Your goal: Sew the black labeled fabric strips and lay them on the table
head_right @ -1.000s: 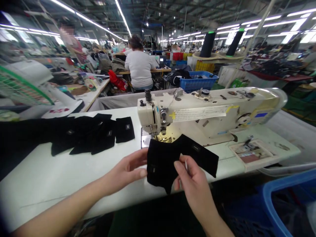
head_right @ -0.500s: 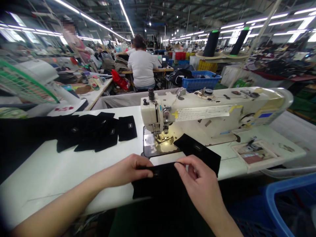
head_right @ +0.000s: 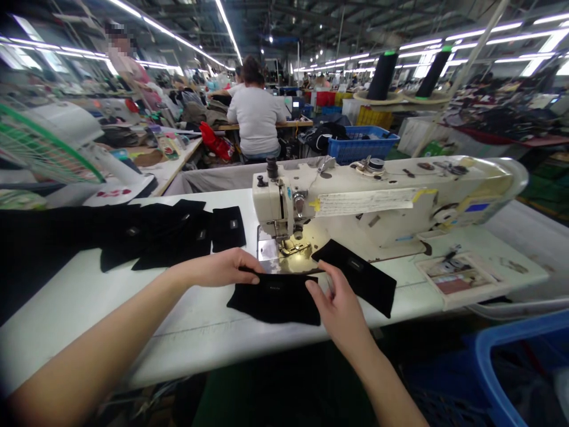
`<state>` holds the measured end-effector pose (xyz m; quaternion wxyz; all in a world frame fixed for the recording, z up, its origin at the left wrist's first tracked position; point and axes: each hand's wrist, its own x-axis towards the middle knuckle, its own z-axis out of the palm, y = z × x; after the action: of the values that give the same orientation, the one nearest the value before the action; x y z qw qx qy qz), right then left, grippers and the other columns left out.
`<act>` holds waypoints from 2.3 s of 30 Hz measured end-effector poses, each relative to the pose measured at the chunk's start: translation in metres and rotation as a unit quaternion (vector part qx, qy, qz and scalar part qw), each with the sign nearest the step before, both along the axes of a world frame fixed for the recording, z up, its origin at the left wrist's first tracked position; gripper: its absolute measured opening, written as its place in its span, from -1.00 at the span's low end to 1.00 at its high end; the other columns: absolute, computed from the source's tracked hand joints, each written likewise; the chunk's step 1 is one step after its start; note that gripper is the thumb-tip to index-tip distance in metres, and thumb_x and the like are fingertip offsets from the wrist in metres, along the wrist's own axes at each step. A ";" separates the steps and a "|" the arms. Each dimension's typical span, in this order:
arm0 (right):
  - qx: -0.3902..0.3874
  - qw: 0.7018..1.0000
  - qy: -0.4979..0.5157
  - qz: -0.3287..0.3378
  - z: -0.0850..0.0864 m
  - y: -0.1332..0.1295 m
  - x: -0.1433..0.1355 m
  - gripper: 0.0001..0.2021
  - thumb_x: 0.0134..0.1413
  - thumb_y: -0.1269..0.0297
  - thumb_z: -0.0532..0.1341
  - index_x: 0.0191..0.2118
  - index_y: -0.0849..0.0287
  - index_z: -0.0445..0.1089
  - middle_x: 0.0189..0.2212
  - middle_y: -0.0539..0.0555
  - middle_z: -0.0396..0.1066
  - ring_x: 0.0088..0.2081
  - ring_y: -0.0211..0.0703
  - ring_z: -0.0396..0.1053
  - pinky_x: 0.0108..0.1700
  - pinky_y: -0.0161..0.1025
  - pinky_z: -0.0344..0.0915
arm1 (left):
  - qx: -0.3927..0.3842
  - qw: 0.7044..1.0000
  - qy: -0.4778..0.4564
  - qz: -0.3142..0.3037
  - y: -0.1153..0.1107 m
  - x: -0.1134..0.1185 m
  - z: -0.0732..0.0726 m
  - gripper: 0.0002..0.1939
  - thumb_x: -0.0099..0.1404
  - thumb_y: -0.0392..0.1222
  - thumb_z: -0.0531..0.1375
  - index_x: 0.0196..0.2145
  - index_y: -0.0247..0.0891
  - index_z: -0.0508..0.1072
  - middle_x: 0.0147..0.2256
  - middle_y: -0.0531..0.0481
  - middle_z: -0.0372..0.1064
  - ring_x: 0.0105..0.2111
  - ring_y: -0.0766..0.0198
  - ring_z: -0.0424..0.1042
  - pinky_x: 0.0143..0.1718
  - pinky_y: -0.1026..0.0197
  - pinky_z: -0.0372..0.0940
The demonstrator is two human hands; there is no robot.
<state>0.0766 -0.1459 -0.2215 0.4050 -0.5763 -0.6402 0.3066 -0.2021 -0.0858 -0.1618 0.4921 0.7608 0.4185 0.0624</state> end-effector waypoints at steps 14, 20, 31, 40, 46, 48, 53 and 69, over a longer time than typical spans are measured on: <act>-0.092 0.990 0.052 0.091 -0.014 -0.046 -0.021 -0.80 0.15 0.20 0.22 -0.17 0.14 0.49 -0.50 -0.03 0.43 -0.51 -0.19 0.38 -0.43 -0.30 0.38 | -0.038 0.969 -0.084 0.231 0.017 -0.006 -0.022 -0.75 0.20 -0.10 0.28 -0.20 -0.26 0.62 -0.24 0.01 0.57 -0.20 0.18 0.47 -0.08 0.16 0.30; 0.050 0.985 0.055 0.153 -0.035 -0.074 -0.035 -0.87 0.29 0.30 0.15 -0.18 0.10 0.45 -0.35 0.03 0.47 -0.44 -0.23 0.41 -0.39 -0.36 0.40 | 0.247 0.947 0.044 0.202 0.019 0.026 -0.054 -0.85 0.27 -0.30 0.22 -0.27 -0.26 0.62 -0.31 -0.06 0.51 -0.26 0.17 0.47 -0.12 0.12 0.36; 0.188 0.957 -0.013 0.221 -0.036 -0.070 -0.023 -0.70 0.26 0.51 0.09 0.03 0.10 0.37 -0.20 0.12 0.50 -0.25 -0.15 0.53 -0.26 -0.31 0.49 | 0.491 0.855 0.159 0.049 -0.002 0.030 -0.067 -0.76 0.48 -0.23 0.07 -0.21 -0.31 0.53 -0.24 -0.15 0.40 -0.20 0.10 0.36 -0.14 0.08 0.37; 0.226 0.950 -0.106 0.188 -0.043 -0.051 -0.019 -0.64 0.23 0.58 0.05 0.01 0.11 0.42 -0.18 0.15 0.50 -0.20 -0.07 0.53 -0.15 -0.16 0.52 | 0.498 0.847 0.183 0.028 0.015 0.024 -0.062 -0.77 0.47 -0.25 0.06 -0.14 -0.32 0.52 -0.23 -0.17 0.37 -0.20 0.08 0.30 -0.11 0.04 0.35; 0.233 0.944 -0.130 0.193 -0.045 -0.054 -0.018 -0.64 0.20 0.60 0.02 0.02 0.20 0.35 -0.08 0.24 0.47 -0.10 -0.03 0.51 -0.09 -0.13 0.50 | 0.507 0.845 0.171 0.029 0.016 0.024 -0.064 -0.74 0.49 -0.24 0.04 -0.12 -0.33 0.52 -0.22 -0.18 0.36 -0.20 0.08 0.28 -0.11 0.04 0.34; 0.236 0.943 -0.132 0.193 -0.046 -0.053 -0.018 -0.65 0.20 0.60 0.01 0.02 0.20 0.34 -0.08 0.24 0.46 -0.11 -0.04 0.51 -0.10 -0.14 0.50 | 0.508 0.842 0.177 0.033 0.016 0.025 -0.064 -0.75 0.49 -0.24 0.05 -0.13 -0.32 0.52 -0.22 -0.16 0.36 -0.21 0.09 0.28 -0.12 0.05 0.34; 0.235 0.944 -0.133 0.190 -0.047 -0.051 -0.018 -0.68 0.21 0.59 0.03 0.00 0.20 0.34 -0.09 0.22 0.45 -0.12 -0.06 0.50 -0.12 -0.16 0.49 | 0.515 0.837 0.179 0.040 0.017 0.026 -0.064 -0.77 0.48 -0.24 0.07 -0.12 -0.32 0.52 -0.22 -0.14 0.35 -0.21 0.11 0.29 -0.13 0.07 0.34; 0.197 0.938 -0.201 0.203 -0.031 -0.047 -0.019 -0.73 0.29 0.50 -0.03 -0.07 0.19 0.36 -0.12 0.18 0.47 -0.25 -0.11 0.48 -0.28 -0.23 0.38 | 0.522 0.835 0.171 0.033 0.018 0.024 -0.062 -0.76 0.47 -0.27 0.06 -0.08 -0.32 0.52 -0.20 -0.16 0.36 -0.19 0.09 0.30 -0.12 0.05 0.37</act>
<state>0.0581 -0.1926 -0.2524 0.3023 -0.3920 -0.8594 0.1280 -0.1779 -0.0677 -0.2236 -0.0596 0.8892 0.4260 0.1560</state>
